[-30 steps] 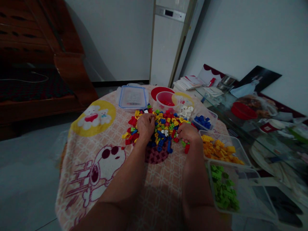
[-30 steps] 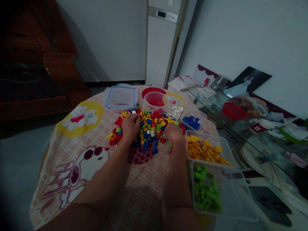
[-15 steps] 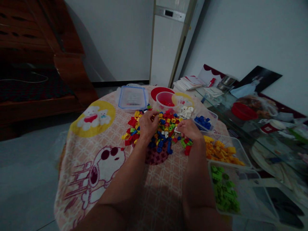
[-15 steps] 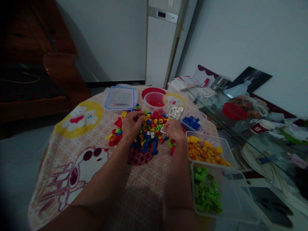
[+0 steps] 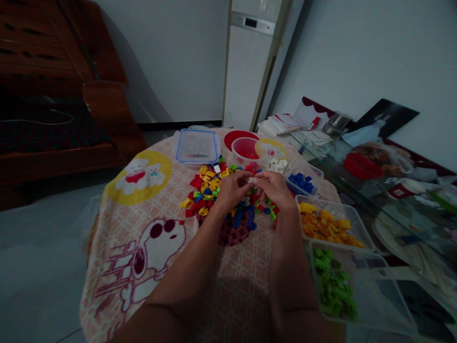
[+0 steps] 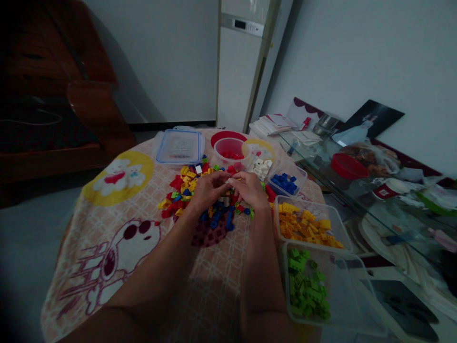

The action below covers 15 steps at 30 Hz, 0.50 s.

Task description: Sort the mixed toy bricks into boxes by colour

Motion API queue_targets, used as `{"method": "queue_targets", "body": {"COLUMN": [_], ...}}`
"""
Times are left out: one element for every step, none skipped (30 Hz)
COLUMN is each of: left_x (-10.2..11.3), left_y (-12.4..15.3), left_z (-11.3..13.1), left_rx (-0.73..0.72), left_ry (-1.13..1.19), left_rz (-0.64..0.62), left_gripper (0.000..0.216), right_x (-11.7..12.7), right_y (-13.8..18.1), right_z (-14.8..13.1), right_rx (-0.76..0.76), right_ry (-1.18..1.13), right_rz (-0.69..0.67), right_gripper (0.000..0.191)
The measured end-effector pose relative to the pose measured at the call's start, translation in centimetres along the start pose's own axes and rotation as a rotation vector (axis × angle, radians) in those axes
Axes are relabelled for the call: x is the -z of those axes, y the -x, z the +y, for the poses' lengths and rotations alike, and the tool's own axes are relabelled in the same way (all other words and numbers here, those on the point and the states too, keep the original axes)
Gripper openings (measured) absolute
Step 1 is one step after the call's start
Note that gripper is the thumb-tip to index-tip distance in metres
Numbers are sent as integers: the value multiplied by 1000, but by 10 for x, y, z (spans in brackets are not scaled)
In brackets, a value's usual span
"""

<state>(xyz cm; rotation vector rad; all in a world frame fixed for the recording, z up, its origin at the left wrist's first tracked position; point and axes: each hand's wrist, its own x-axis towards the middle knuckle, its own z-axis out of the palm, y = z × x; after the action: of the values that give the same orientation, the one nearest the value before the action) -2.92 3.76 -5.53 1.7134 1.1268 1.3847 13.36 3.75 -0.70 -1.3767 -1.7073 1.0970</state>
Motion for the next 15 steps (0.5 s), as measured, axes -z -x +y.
{"method": "queue_targets", "body": {"left_x": [-1, -1, -3, -4, -6, -8, -10, -11, -13, -15, -16, -18, -19, -20, -21], "left_y": [0, 1, 1, 2, 2, 2, 2, 3, 3, 4, 4, 4, 5, 5, 5], "left_z": [1, 2, 3, 4, 4, 5, 5, 5, 6, 6, 6, 7, 6, 6, 5], "left_rx": [-12, -20, -21, -15, -2, 13, 28, 41, 50, 57, 63, 69, 77, 84, 89], "left_ry": [-12, -19, -20, -17, -11, -3, 6, 13, 16, 15, 9, 0, -8, -11, -8], "left_rz": [-4, -9, -9, -6, 3, 16, 33, 50, 69, 86, 103, 117, 129, 140, 146], "left_gripper": [24, 22, 20, 19, 18, 17, 15, 13, 11, 10, 8, 7, 7, 7, 7], "right_x": [-1, -1, -2, -2, -3, -3, -3, -3, -3, -4, -4, -4, -4, -4, -4], "right_y": [0, 0, -1, -1, -1, 0, 0, 0, 0, 0, 0, 0, -1, -1, -1], "right_z": [1, 1, 2, 2, 2, 2, 1, 0, 0, -1, -2, -2, -2, -2, -2], "right_rx": [-11, -21, -29, -33, -32, -31, -32, -34, -35, -34, -32, -28, -23, -20, -22], "right_ry": [39, 72, 94, 102, 99, 91, 82, 77, 75, 77, 78, 77, 69, 56, 40], "right_rz": [-5, -7, -6, 0, 8, 17, 25, 35, 47, 58, 66, 72, 76, 79, 80], "right_gripper": [25, 25, 26, 26, 26, 25, 25, 24, 24, 24, 24, 23, 23, 23, 23]}}
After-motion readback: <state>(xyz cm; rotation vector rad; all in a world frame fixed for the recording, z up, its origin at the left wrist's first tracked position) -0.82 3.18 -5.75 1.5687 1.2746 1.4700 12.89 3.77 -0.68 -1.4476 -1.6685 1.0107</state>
